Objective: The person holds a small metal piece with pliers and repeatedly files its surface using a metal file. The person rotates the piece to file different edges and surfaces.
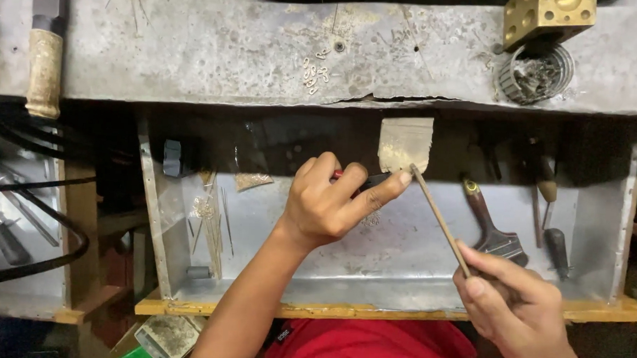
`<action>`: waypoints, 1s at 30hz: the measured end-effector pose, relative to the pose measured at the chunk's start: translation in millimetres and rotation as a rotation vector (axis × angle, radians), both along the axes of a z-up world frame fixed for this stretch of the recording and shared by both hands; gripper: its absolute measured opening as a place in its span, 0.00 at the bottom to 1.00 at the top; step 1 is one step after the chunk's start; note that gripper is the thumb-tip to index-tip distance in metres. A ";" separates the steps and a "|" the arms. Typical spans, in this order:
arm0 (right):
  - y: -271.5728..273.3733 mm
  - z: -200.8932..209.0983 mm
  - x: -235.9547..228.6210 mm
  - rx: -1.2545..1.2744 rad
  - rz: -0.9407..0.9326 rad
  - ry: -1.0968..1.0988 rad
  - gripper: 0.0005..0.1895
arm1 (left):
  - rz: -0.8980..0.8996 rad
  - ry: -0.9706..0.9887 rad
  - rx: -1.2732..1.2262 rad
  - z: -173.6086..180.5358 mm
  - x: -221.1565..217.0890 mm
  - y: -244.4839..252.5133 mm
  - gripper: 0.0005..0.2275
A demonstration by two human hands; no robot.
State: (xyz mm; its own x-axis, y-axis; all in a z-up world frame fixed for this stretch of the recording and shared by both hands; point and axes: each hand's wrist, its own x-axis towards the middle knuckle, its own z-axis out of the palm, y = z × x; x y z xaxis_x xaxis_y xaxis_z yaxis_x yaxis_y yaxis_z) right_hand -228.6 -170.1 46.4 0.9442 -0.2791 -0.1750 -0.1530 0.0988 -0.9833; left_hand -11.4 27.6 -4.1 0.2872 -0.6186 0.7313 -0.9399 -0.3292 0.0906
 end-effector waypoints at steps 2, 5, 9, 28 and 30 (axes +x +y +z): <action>-5.8 6.7 15.0 -0.322 0.046 0.013 0.23 | 0.001 -0.011 0.003 3.7 0.7 -1.0 0.17; -3.0 19.6 52.1 -0.735 0.142 -0.134 0.20 | 0.008 -0.043 -0.008 9.7 1.0 -4.1 0.16; -9.2 25.4 80.0 -0.976 0.283 -0.369 0.22 | 0.043 -0.049 -0.041 24.2 -0.5 -10.6 0.10; -10.3 39.1 84.9 -0.774 0.301 -0.324 0.19 | 0.054 0.054 -0.050 31.7 -17.7 -7.7 0.08; -10.0 34.8 79.8 -0.615 0.089 -0.119 0.25 | -0.012 0.374 -0.073 21.4 -31.4 -1.6 0.15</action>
State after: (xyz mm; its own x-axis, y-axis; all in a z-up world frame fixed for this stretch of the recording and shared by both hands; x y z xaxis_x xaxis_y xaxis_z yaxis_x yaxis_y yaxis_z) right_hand -148.9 -180.1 81.1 0.9715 -0.2146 0.1003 -0.0206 -0.4983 -0.8668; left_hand -42.8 26.0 17.3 0.5361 -0.5736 0.6193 -0.8409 -0.2988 0.4512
